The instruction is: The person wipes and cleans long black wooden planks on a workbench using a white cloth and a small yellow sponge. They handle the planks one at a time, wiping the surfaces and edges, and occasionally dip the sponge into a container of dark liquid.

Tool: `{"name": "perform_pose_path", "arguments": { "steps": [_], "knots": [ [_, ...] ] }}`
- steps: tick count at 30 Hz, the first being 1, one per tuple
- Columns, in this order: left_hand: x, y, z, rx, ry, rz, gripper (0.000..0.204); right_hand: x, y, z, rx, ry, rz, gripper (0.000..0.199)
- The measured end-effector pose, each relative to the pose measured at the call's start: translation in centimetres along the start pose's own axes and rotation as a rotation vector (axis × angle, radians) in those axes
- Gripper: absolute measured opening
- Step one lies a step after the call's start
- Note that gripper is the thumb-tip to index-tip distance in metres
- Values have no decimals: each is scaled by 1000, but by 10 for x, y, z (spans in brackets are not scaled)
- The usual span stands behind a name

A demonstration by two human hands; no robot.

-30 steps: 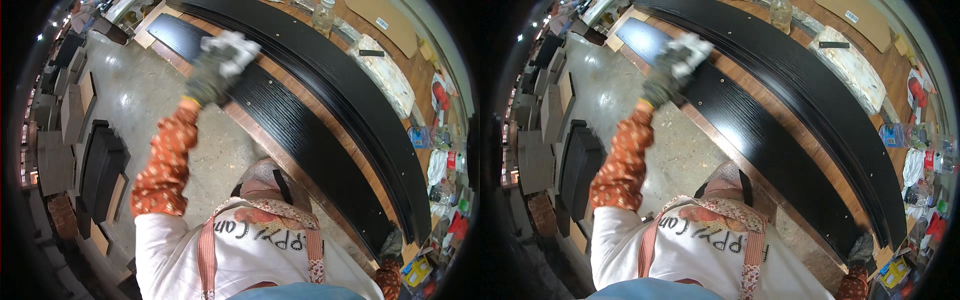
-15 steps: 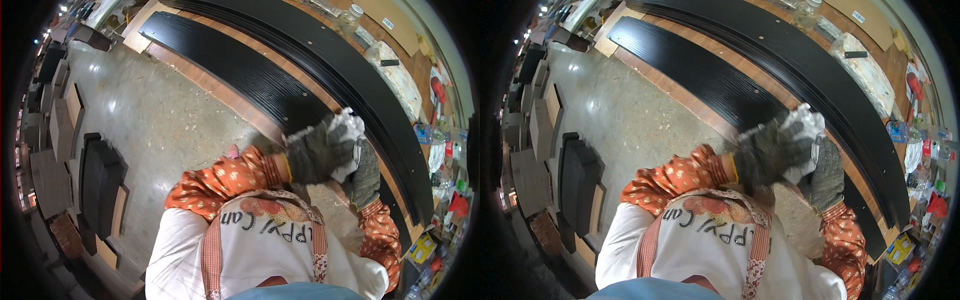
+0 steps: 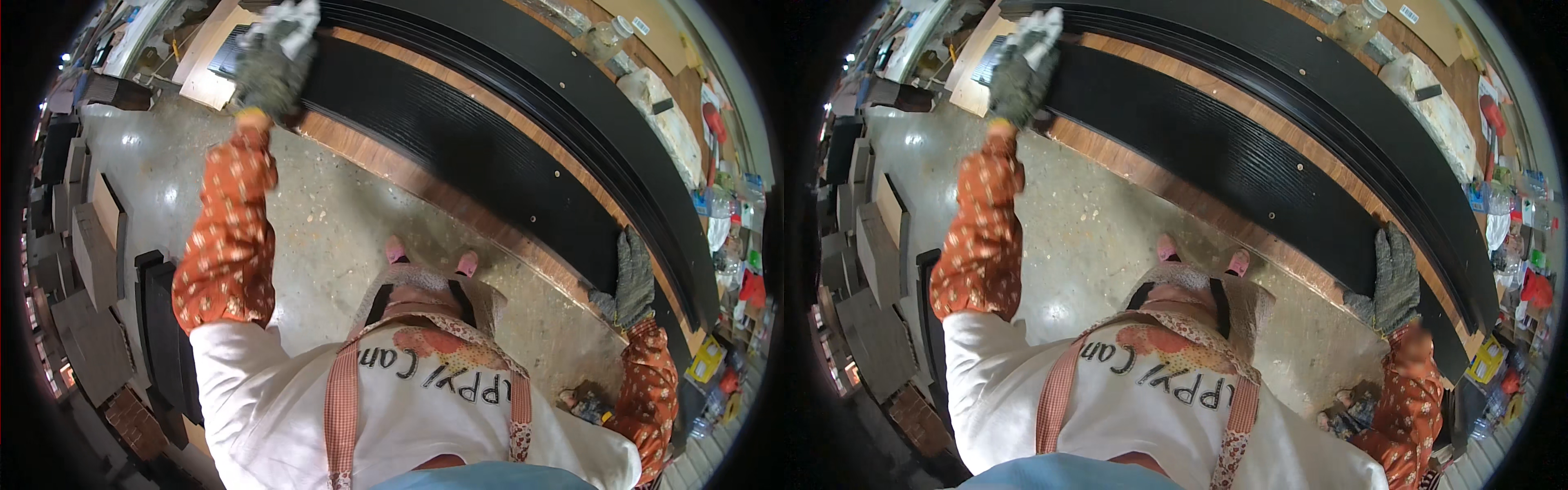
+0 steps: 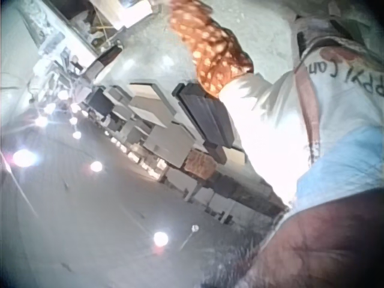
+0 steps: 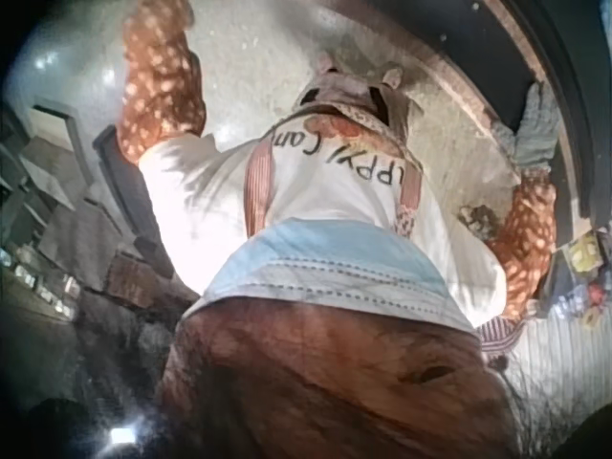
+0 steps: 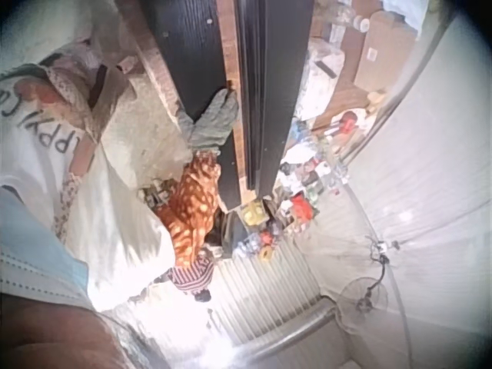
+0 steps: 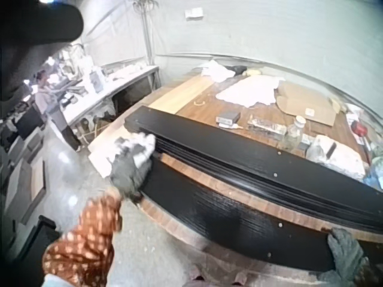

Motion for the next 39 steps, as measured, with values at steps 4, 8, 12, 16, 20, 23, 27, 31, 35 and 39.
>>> {"name": "perform_pose_path", "arguments": {
  "steps": [4,8,12,16,20,23,27,31,35,39],
  "knots": [
    [181,45,-9,-28,231,103,61,-1,7,-9,-8,23,-12,99],
    [362,99,3,212,951,180,64,-4,1,-4,-5,27,-41,102],
    [362,110,26,80,751,303,68,-1,10,-4,70,2,-88,102],
    [235,102,16,192,401,116,70,0,12,-6,80,1,-34,98],
    [190,83,-4,147,30,52,32,5,8,5,47,-17,11,102],
    [270,86,-3,405,193,-10,38,10,11,6,62,-60,29,106],
    [453,110,14,366,777,84,64,25,12,46,135,-2,-28,94],
    [509,119,10,227,782,186,59,27,4,51,251,-15,-63,79],
    [423,114,0,187,524,252,56,1,10,1,153,-129,-55,110],
    [281,110,1,169,298,5,56,-7,6,-1,58,-127,-9,113]
  ]
}}
Point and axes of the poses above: each hand's wrist, its own y-axis away from the middle knuckle, its own z-axis out of the palm, x = y × z, the point moved 5 cm from there along -y, towards the middle knuckle, and after that the axes turned 13 degrees about y, right-handed, at the moved point
